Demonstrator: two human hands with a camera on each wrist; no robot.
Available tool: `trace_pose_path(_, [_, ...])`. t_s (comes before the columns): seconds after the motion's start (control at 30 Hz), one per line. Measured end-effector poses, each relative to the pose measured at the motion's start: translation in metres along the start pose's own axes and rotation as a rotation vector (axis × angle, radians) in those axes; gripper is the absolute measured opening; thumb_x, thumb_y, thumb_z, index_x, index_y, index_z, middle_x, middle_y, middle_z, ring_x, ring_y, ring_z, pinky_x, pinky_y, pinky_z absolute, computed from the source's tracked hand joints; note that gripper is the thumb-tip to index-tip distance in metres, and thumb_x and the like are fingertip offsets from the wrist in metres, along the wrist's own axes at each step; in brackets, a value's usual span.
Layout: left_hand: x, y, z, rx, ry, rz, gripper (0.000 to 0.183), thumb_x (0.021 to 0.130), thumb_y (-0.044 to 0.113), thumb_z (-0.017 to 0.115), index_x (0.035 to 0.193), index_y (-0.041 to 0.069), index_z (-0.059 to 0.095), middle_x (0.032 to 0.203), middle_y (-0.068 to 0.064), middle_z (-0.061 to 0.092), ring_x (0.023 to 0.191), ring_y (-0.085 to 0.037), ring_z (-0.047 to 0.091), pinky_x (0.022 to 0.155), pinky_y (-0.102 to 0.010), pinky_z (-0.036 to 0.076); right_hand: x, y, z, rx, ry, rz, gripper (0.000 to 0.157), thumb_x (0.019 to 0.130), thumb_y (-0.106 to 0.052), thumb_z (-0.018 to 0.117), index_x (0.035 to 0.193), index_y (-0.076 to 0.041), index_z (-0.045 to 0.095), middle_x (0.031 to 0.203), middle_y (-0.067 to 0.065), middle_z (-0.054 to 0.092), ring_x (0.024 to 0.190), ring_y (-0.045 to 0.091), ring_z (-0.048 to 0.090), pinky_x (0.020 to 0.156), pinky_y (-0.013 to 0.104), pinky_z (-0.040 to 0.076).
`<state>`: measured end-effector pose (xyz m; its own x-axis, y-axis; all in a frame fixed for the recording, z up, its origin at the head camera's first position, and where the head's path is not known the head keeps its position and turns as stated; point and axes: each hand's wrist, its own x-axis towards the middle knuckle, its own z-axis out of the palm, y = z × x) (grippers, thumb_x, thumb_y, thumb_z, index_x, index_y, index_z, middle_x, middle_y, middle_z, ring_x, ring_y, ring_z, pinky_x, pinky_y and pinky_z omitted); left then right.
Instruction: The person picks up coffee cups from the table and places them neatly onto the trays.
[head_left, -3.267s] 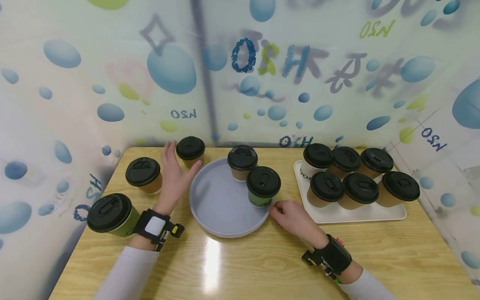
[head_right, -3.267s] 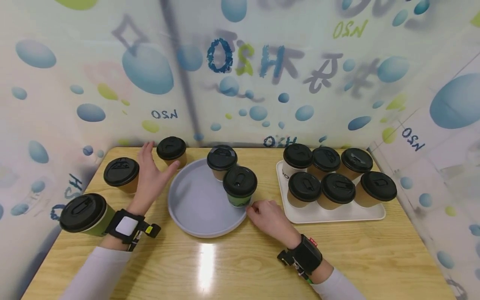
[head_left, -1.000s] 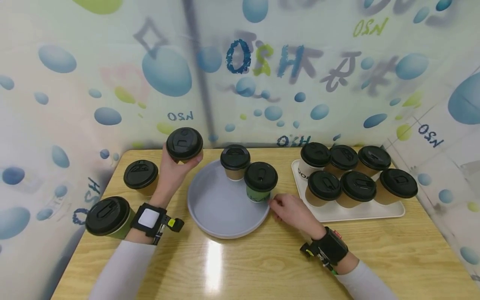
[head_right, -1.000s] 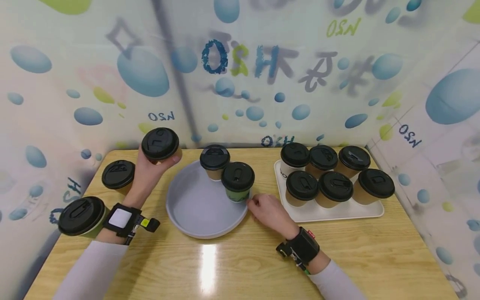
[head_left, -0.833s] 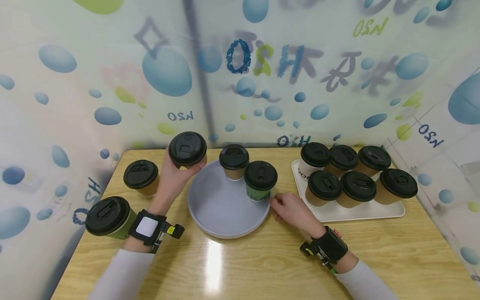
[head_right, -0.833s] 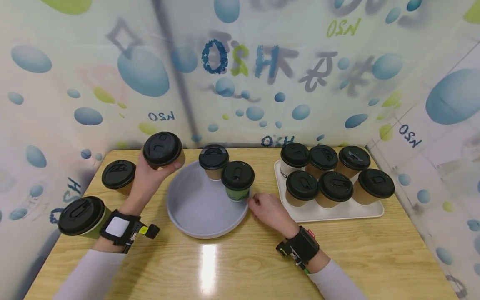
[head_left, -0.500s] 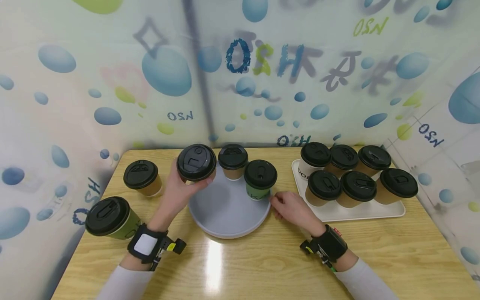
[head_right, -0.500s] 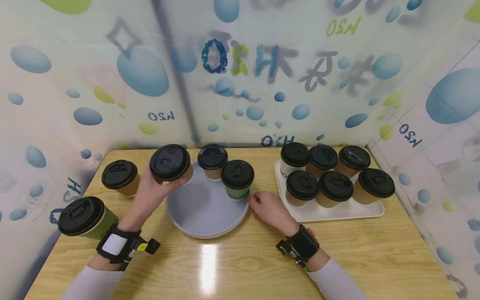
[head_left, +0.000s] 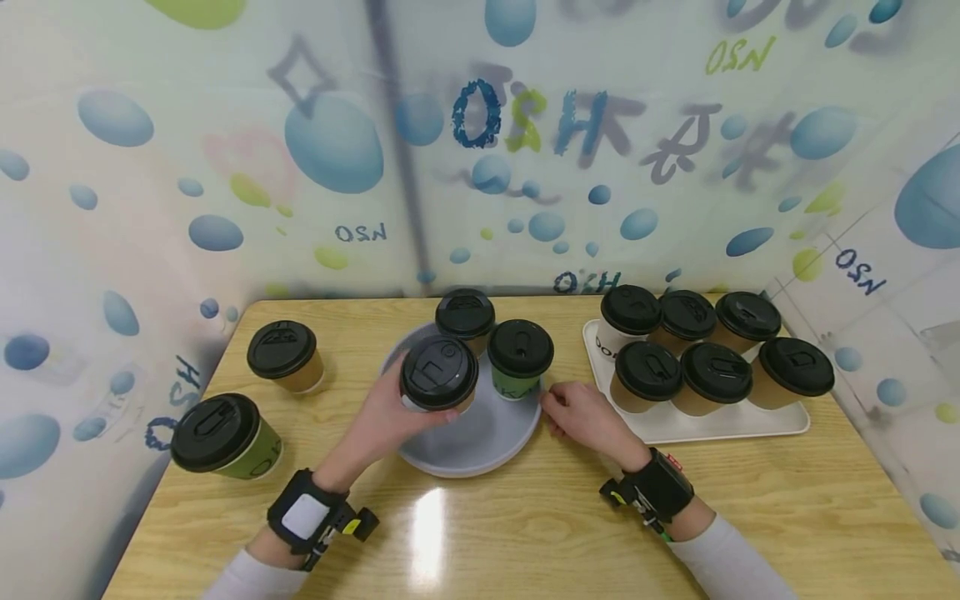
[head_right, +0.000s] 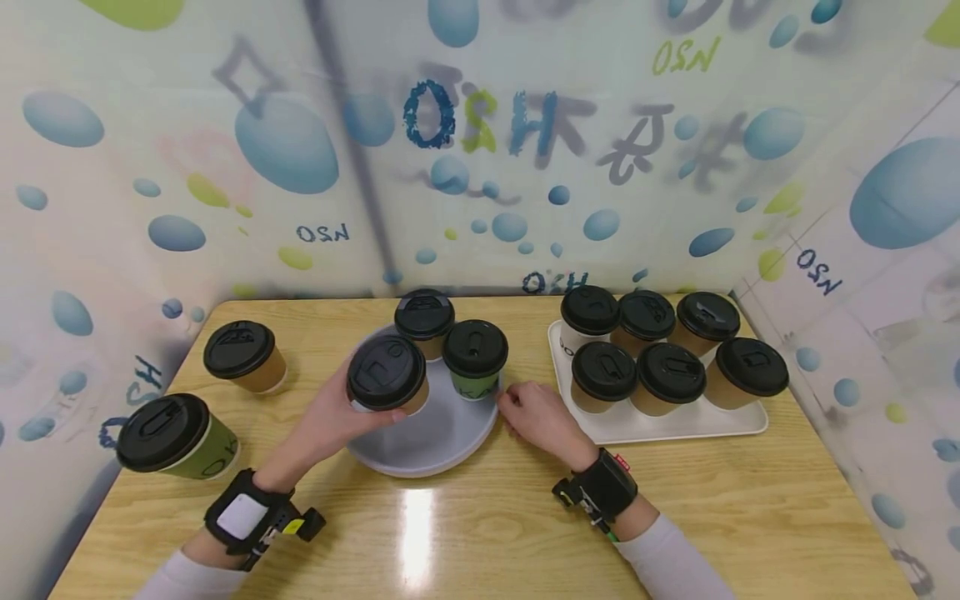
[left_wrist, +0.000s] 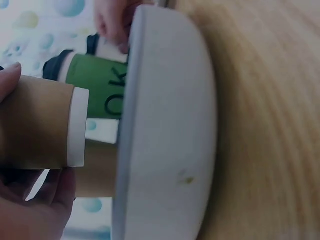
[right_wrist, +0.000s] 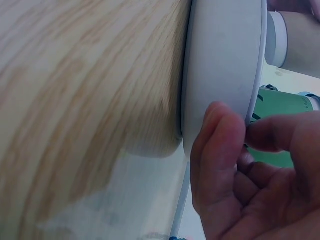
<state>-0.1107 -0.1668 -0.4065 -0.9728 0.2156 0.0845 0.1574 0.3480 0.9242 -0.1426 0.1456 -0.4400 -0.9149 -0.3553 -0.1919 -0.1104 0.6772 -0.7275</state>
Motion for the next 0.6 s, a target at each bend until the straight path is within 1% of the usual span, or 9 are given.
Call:
trace_pose_path(0.17, [-0.005,-0.001,0.013,0.013,-0.032,0.036,0.096,0.072,0.019,0.096,0.152,0.012,0.043,0.144,-0.008,0.057,0.131,-0.028,0.055,0.106,-0.052,0.046,0.0,0.0,0.0,-0.014,-0.002,-0.012,0.04,0.108,-0.025,0.05,0.076,-0.01,0.068,0.065,0.0,0.063,0.054,0.013,0.052,0.052,0.025,0.038])
trace_pose_path(0.27, [-0.006,-0.002,0.019,0.053,-0.047,0.085,0.096,0.072,0.021,0.096,0.151,0.009,0.042,0.143,-0.009,0.058,0.128,-0.028,0.057,0.103,-0.051,0.049,0.001,0.0,-0.001,-0.012,-0.001,-0.027,0.04,0.108,-0.025,0.05,0.076,-0.01,0.068,0.064,0.0,0.063,0.053,0.014,0.052,0.052,0.025,0.039])
trace_pose_path(0.37, [-0.006,-0.004,0.025,0.097,-0.067,0.135,0.095,0.07,0.022,0.097,0.148,0.011,0.044,0.14,-0.006,0.061,0.125,-0.027,0.061,0.101,-0.05,0.051,0.001,0.0,-0.001,-0.008,0.001,-0.032,0.041,0.108,-0.024,0.05,0.075,-0.009,0.067,0.063,0.001,0.063,0.052,0.013,0.051,0.051,0.025,0.038])
trace_pose_path(0.5, [-0.004,-0.007,0.033,0.152,-0.093,0.198,0.097,0.066,0.019,0.099,0.146,0.009,0.046,0.14,-0.007,0.06,0.127,-0.027,0.059,0.105,-0.05,0.05,0.002,0.001,-0.001,-0.016,0.001,-0.034,0.04,0.108,-0.024,0.051,0.074,-0.01,0.067,0.063,0.001,0.062,0.051,0.012,0.05,0.051,0.024,0.036])
trace_pose_path(0.6, [-0.005,-0.007,0.039,0.178,-0.111,0.201,0.097,0.063,0.018,0.1,0.145,0.009,0.049,0.141,-0.007,0.059,0.129,-0.027,0.057,0.11,-0.049,0.045,0.002,0.001,-0.001,-0.022,0.001,-0.043,0.04,0.108,-0.024,0.051,0.074,-0.01,0.066,0.063,0.001,0.061,0.051,0.012,0.049,0.05,0.024,0.036])
